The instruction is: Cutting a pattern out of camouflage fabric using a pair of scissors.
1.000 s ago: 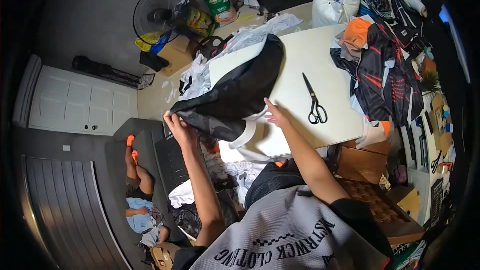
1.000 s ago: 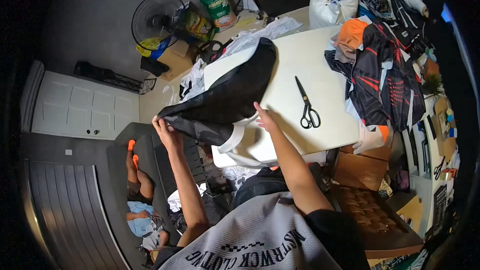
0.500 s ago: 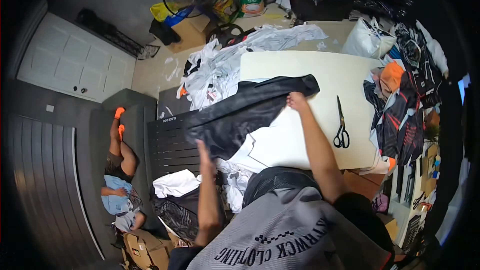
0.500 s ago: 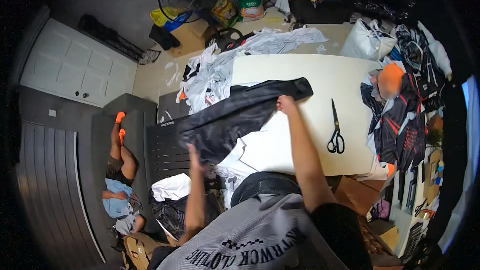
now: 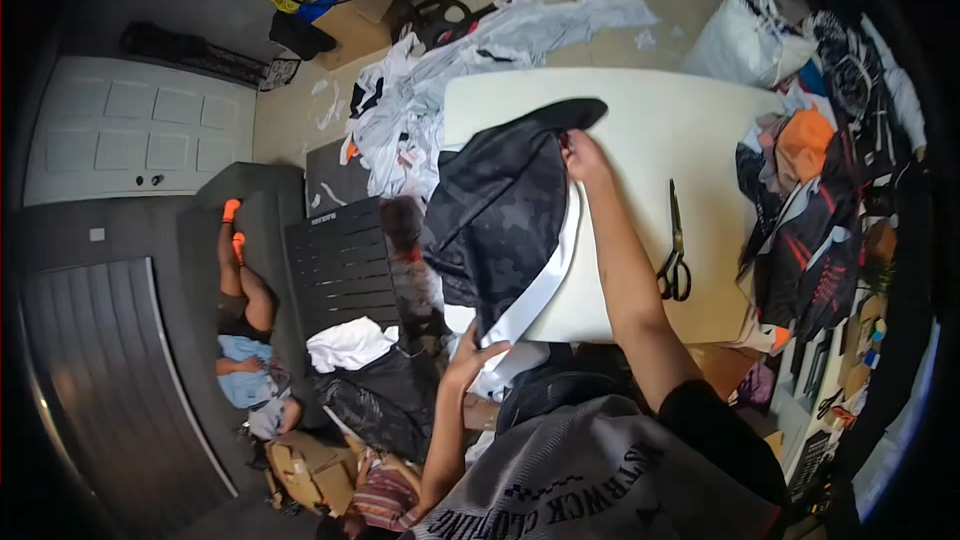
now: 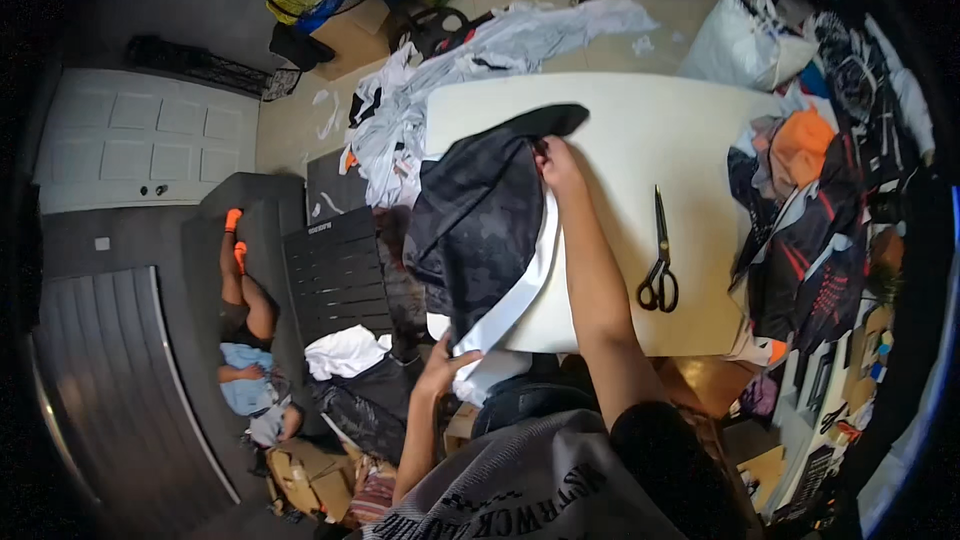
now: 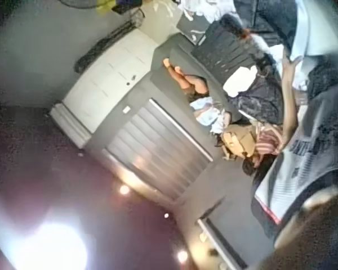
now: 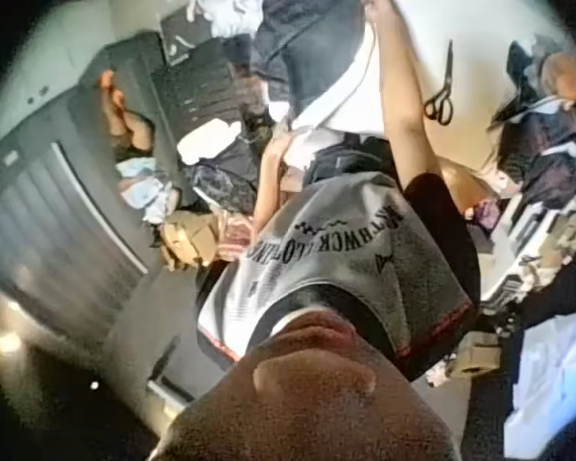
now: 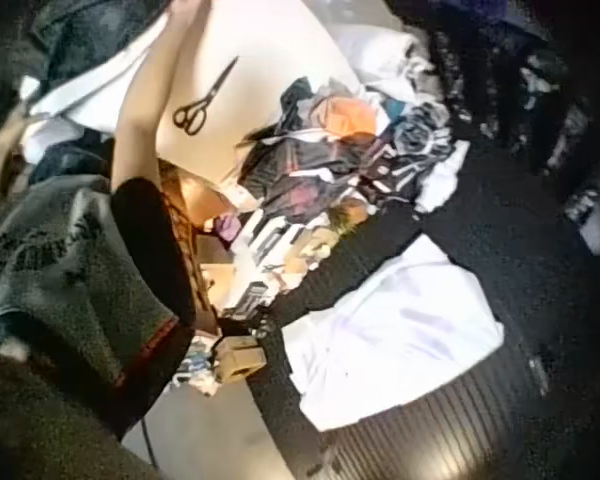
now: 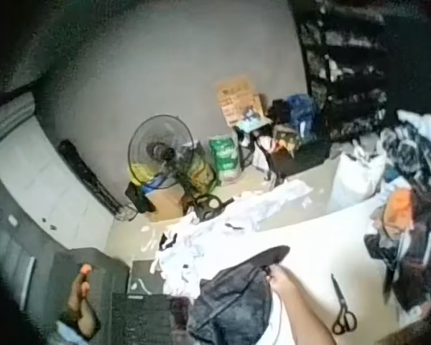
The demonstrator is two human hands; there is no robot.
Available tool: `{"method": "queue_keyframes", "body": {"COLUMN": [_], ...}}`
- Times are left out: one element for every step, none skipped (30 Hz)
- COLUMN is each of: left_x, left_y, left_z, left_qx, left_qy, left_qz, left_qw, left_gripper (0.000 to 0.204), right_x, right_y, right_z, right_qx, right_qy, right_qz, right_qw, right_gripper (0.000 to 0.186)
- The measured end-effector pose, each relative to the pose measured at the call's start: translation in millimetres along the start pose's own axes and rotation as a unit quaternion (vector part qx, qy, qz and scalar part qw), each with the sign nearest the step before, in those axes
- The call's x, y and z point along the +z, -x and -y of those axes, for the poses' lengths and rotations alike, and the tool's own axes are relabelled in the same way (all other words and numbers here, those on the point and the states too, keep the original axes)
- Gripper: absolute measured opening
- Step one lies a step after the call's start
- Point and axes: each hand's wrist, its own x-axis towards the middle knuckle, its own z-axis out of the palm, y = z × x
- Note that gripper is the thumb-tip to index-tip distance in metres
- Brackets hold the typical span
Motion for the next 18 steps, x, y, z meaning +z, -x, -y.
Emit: {"method": "queue_keyframes", "body": {"left_x": [4.4,-6.2,-20.8,-31.6,-35.4,-38.3,-41.5,-46.1,-52.9,-70.2,-87.2,-86.1,-113.4,-149.6,-167.3,-173.2,-161.8,-148.4], "left_y": [18.6,29.7,45.5,58.2,61.3,63.8,65.4,66.2,66.5,59.7,48.4,40.8,30.0,36.1,45.3,59.6,72.1,85.3], "left_z": [-22.5,-23.0,-19.7,-19.6,-22.8,-26.4,-29.4,-32.4,-35.8,-41.9,-56.8,-95.6,-109.1,-117.7,-132.7,-141.5,-147.4,-149.8], "left_qx": [-0.037,-0.041,0.010,0.066,0.070,0.112,0.156,0.201,0.246,0.256,0.265,0.292,0.348,0.401,0.414,0.424,0.424,0.420], "left_qy": [0.030,0.023,0.111,0.197,0.191,0.230,0.268,0.305,0.341,0.361,0.382,0.367,0.427,0.477,0.447,0.417,0.420,0.377], "left_qz": [-0.054,-0.070,-0.072,-0.076,-0.088,-0.099,-0.108,-0.115,-0.118,-0.154,-0.186,-0.270,-0.204,-0.150,-0.148,-0.150,-0.157,-0.218], "left_qw": [0.997,0.996,0.991,0.975,0.975,0.962,0.945,0.924,0.899,0.883,0.866,0.841,0.809,0.768,0.779,0.789,0.787,0.796], "left_gripper": [0.081,0.081,0.077,0.074,0.074,0.071,0.069,0.067,0.065,0.061,0.057,0.038,0.031,0.023,0.020,0.016,0.016,0.018], "right_x": [2.8,9.0,18.8,27.5,39.5,52.0,69.2,85.9,114.5,138.5,167.8,200.7,237.0,251.1,282.8,312.8,330.4,333.5], "right_y": [-11.5,-16.1,-22.0,-26.5,-34.3,-38.8,-40.9,-40.4,-47.1,-52.5,-58.2,-61.3,-65.7,-56.5,-46.6,-34.0,-32.1,-27.0], "right_z": [1.9,-9.8,-11.0,-14.5,-11.5,-13.3,-17.2,-21.4,-25.0,-24.5,-21.9,-20.9,-15.8,-27.8,-31.5,-31.6,-21.1,-14.3], "right_qx": [0.002,0.011,0.018,0.026,0.029,0.028,0.025,0.019,0.010,-0.001,-0.017,-0.036,-0.056,-0.064,-0.083,-0.098,-0.098,-0.091], "right_qy": [0.046,0.090,0.135,0.179,0.225,0.271,0.318,0.363,0.409,0.453,0.498,0.540,0.581,0.618,0.619,0.622,0.626,0.630], "right_qz": [-0.003,0.001,0.008,0.020,0.032,0.046,0.061,0.077,0.093,0.107,0.120,0.131,0.140,0.156,0.158,0.160,0.159,0.163], "right_qw": [0.999,0.996,0.991,0.983,0.973,0.961,0.946,0.928,0.908,0.885,0.859,0.831,0.800,0.768,0.765,0.760,0.757,0.754], "right_gripper": [0.018,0.019,0.020,0.021,0.022,0.023,0.024,0.025,0.026,0.027,0.029,0.030,0.031,0.032,0.036,0.040,0.044,0.044]}}
